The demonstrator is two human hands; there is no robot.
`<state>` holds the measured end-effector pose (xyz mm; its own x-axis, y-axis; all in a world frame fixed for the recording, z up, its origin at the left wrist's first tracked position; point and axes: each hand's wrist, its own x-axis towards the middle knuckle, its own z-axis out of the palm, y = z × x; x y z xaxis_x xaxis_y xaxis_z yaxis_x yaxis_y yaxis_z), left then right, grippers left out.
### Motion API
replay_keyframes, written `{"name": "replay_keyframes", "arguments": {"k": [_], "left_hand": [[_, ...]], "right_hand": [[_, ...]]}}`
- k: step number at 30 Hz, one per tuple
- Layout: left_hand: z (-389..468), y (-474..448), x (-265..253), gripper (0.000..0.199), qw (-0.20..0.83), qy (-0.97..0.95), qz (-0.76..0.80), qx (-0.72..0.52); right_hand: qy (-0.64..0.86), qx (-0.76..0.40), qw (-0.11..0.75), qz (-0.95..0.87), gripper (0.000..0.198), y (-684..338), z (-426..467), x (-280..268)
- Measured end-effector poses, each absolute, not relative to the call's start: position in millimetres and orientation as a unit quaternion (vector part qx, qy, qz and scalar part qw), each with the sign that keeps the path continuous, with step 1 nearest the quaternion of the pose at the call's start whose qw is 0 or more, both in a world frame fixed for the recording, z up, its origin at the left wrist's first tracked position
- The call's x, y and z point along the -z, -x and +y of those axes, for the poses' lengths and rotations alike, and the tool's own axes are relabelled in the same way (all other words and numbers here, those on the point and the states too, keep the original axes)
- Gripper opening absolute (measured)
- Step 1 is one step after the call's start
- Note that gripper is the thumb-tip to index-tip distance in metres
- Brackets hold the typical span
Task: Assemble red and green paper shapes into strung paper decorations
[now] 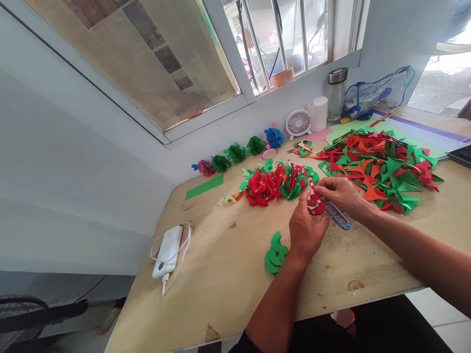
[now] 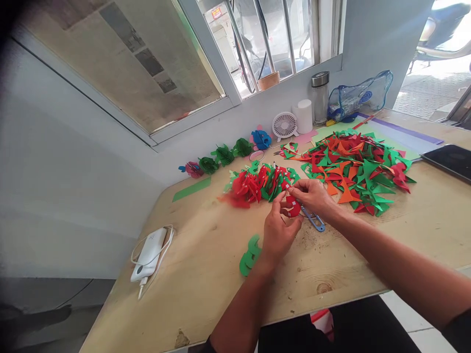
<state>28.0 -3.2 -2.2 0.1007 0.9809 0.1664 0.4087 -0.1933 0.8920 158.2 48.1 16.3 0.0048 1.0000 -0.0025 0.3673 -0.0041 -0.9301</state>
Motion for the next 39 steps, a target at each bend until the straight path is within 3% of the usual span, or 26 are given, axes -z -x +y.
{"name": "replay_keyframes", "arguments": {"k": [5, 13, 20, 25, 39], "left_hand": [[-2, -28, 7, 0.062, 0.294, -0.68, 0.529, -0.414], [-3, -28, 9, 0.069, 0.247, -0.704, 0.526, -0.408], [-3, -28, 9, 0.06, 0.182, -0.737, 0.52, -0.391], [-3, -27, 10, 0.064, 0.165, -0.748, 0.512, -0.389], [-2, -26, 7, 0.055, 0.28, -0.668, 0.533, -0.436]], "right_hand": [[0.589, -0.383, 0.406, -0.584, 0.04, -158, 48, -16], [0.583, -0.401, 0.417, -0.571, 0.044, -155, 44, -22], [0.573, -0.393, 0.426, -0.579, 0.038, -155, 47, -13], [0.57, -0.406, 0.438, -0.564, 0.036, -154, 46, -15], [0.53, -0.474, 0.446, -0.544, 0.04, -153, 42, -23]]}}
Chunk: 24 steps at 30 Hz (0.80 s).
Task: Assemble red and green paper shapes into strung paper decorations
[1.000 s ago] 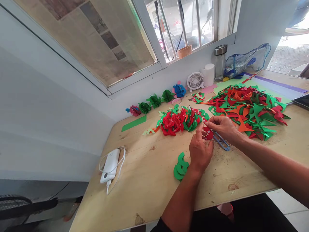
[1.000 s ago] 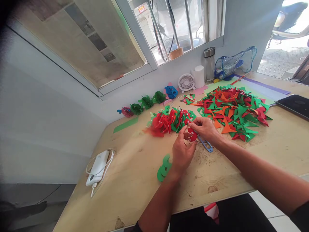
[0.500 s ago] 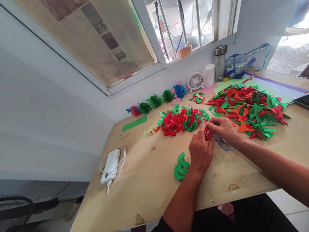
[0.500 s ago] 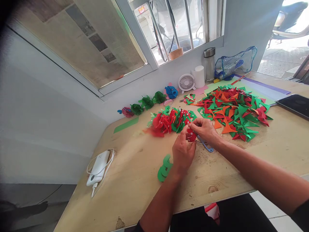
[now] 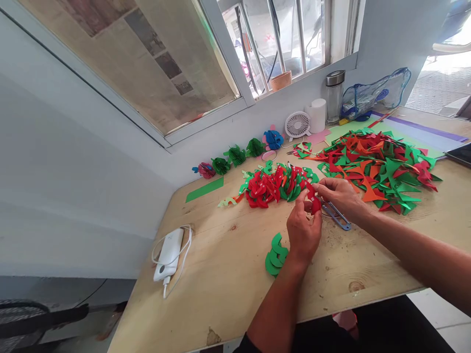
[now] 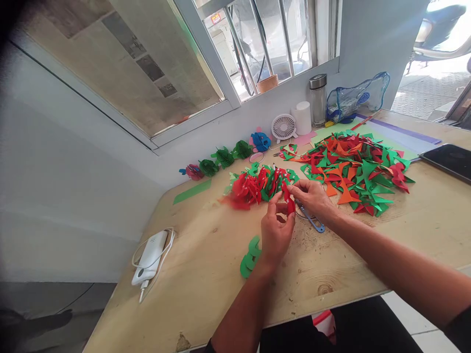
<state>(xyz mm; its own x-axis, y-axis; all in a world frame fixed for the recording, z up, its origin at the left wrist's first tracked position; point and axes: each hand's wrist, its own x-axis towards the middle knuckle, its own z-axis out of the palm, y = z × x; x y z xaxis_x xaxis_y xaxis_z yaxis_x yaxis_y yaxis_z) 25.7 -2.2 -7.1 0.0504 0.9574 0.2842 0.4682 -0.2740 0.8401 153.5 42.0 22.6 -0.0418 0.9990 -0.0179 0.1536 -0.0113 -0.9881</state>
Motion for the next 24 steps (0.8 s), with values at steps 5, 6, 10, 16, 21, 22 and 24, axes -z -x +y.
{"name": "replay_keyframes", "arguments": {"k": [5, 6, 10, 16, 21, 22, 24], "left_hand": [[-2.1, -25.3, 5.5, 0.052, 0.32, -0.628, 0.533, -0.468], [-2.0, -24.9, 5.1, 0.052, 0.325, -0.621, 0.53, -0.477], [-1.1, -23.0, 3.5, 0.051, 0.335, -0.598, 0.527, -0.503], [0.6, -22.9, 1.7, 0.05, 0.393, -0.548, 0.511, -0.533], [3.9, -22.7, -0.7, 0.046, 0.463, -0.461, 0.501, -0.567], [4.9, -22.4, -1.0, 0.047, 0.477, -0.442, 0.499, -0.573], [6.7, -21.9, -1.3, 0.048, 0.504, -0.408, 0.496, -0.577]], "right_hand": [[0.518, -0.493, 0.434, -0.548, 0.039, -154.8, 43.3, -19.2], [0.518, -0.493, 0.429, -0.551, 0.039, -155.0, 43.6, -18.6], [0.518, -0.475, 0.394, -0.592, 0.041, -155.5, 43.2, -19.8], [0.511, -0.484, 0.374, -0.604, 0.035, -155.2, 42.9, -18.4], [0.516, -0.487, 0.377, -0.595, 0.032, -155.7, 45.5, -13.2], [0.517, -0.482, 0.378, -0.598, 0.032, -155.6, 45.5, -13.3], [0.514, -0.473, 0.378, -0.607, 0.033, -155.3, 45.4, -14.2]]}}
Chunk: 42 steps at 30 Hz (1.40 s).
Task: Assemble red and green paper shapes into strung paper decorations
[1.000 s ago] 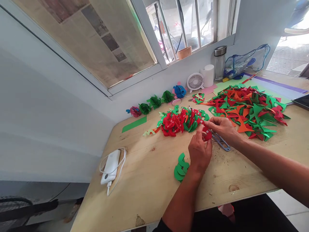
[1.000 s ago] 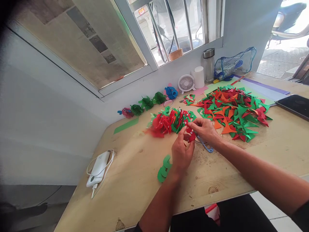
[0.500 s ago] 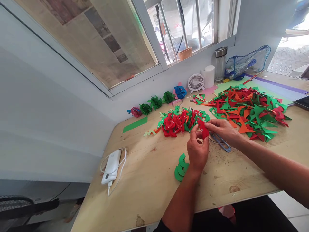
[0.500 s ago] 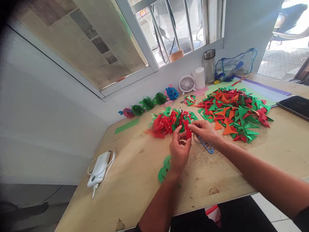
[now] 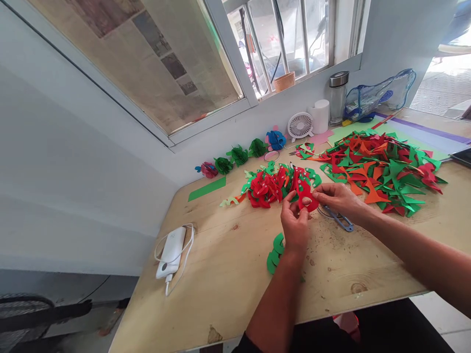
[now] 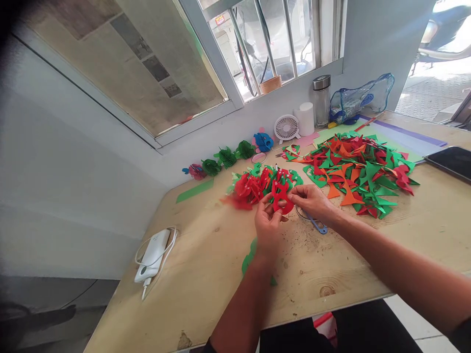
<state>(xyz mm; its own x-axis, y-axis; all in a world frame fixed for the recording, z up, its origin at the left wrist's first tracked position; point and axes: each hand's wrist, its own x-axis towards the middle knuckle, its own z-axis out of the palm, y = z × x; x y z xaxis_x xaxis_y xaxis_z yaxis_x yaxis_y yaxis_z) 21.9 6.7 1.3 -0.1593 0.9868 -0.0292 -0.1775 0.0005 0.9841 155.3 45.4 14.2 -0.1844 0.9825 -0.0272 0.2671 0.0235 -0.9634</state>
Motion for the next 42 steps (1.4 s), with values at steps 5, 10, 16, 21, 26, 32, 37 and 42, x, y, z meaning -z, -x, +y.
{"name": "replay_keyframes", "arguments": {"k": [5, 10, 16, 21, 26, 32, 37, 42], "left_hand": [[9, -21, 0, 0.047, 0.546, -0.345, 0.497, -0.579], [11, -21, 2, 0.034, 0.58, -0.333, 0.49, -0.56], [12, -20, 1, 0.029, 0.599, -0.355, 0.49, -0.524], [12, -20, -1, 0.026, 0.585, -0.327, 0.505, -0.543], [11, -21, 1, 0.022, 0.565, -0.341, 0.523, -0.54], [12, -23, 5, 0.019, 0.546, -0.369, 0.531, -0.533], [11, -23, 6, 0.018, 0.541, -0.371, 0.532, -0.535], [11, -24, 8, 0.019, 0.547, -0.368, 0.53, -0.533]], "right_hand": [[0.486, -0.471, 0.375, -0.633, 0.033, -155, 47, -11], [0.474, -0.475, 0.373, -0.64, 0.03, -155, 48, -9], [0.499, -0.45, 0.367, -0.643, 0.032, -159, 48, -13], [0.588, -0.308, 0.325, -0.674, 0.033, -174, 57, -16], [0.656, -0.139, 0.107, -0.734, 0.026, -182, 60, -20], [0.636, -0.093, -0.002, -0.766, 0.04, -178, 54, -20], [0.61, -0.09, -0.043, -0.786, 0.041, -176, 51, -17], [0.595, -0.08, -0.032, -0.799, 0.043, -175, 50, -15]]}}
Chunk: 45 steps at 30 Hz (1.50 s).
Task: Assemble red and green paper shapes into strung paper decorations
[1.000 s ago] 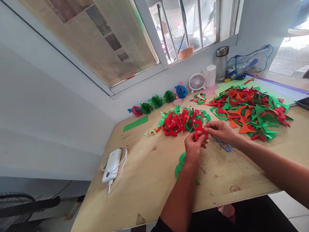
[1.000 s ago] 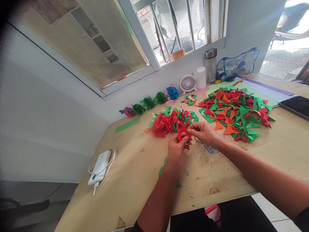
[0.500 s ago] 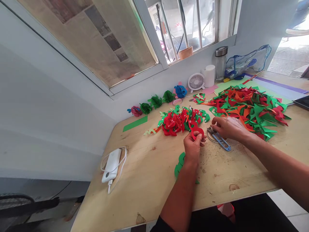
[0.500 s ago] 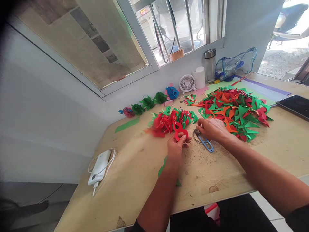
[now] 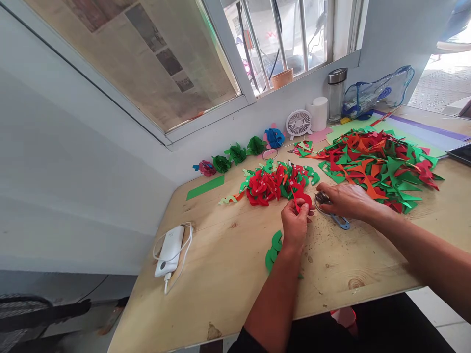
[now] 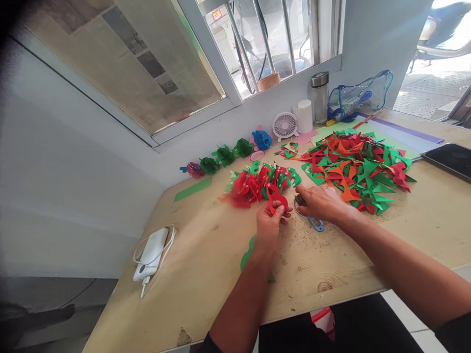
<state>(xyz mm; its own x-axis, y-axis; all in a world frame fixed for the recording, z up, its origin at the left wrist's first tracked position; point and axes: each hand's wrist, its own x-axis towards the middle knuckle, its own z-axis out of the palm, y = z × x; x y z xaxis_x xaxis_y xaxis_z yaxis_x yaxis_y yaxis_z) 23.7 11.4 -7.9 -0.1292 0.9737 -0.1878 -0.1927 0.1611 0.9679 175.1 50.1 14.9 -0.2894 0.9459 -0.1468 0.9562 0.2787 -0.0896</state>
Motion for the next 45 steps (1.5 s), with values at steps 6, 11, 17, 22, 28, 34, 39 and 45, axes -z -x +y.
{"name": "replay_keyframes", "arguments": {"k": [6, 11, 17, 22, 28, 34, 39, 45], "left_hand": [[12, -25, 9, 0.023, 0.579, -0.358, 0.501, -0.534], [13, -25, 11, 0.028, 0.633, -0.323, 0.468, -0.525], [14, -23, 12, 0.026, 0.65, -0.308, 0.444, -0.534], [12, -22, 10, 0.029, 0.668, -0.315, 0.42, -0.527], [8, -26, 13, 0.034, 0.688, -0.316, 0.397, -0.519], [11, -27, 18, 0.035, 0.675, -0.338, 0.415, -0.507], [11, -26, 18, 0.031, 0.645, -0.37, 0.428, -0.513], [8, -26, 15, 0.025, 0.658, -0.386, 0.414, -0.497]], "right_hand": [[-0.613, 0.097, 0.006, 0.784, 0.045, -178, 52, -15], [-0.623, 0.154, -0.047, 0.766, 0.041, -185, 58, -18], [-0.596, 0.287, -0.199, 0.723, 0.031, -190, 67, -18], [-0.548, 0.498, -0.371, 0.561, 0.017, -191, 67, -24], [-0.477, 0.644, -0.443, 0.402, 0.02, -193, 66, -27], [-0.617, 0.332, -0.287, 0.653, 0.016, -194, 68, -19], [-0.667, 0.097, -0.042, 0.737, 0.025, -202, 61, -13], [-0.671, 0.104, 0.005, 0.734, 0.024, -203, 55, -7]]}}
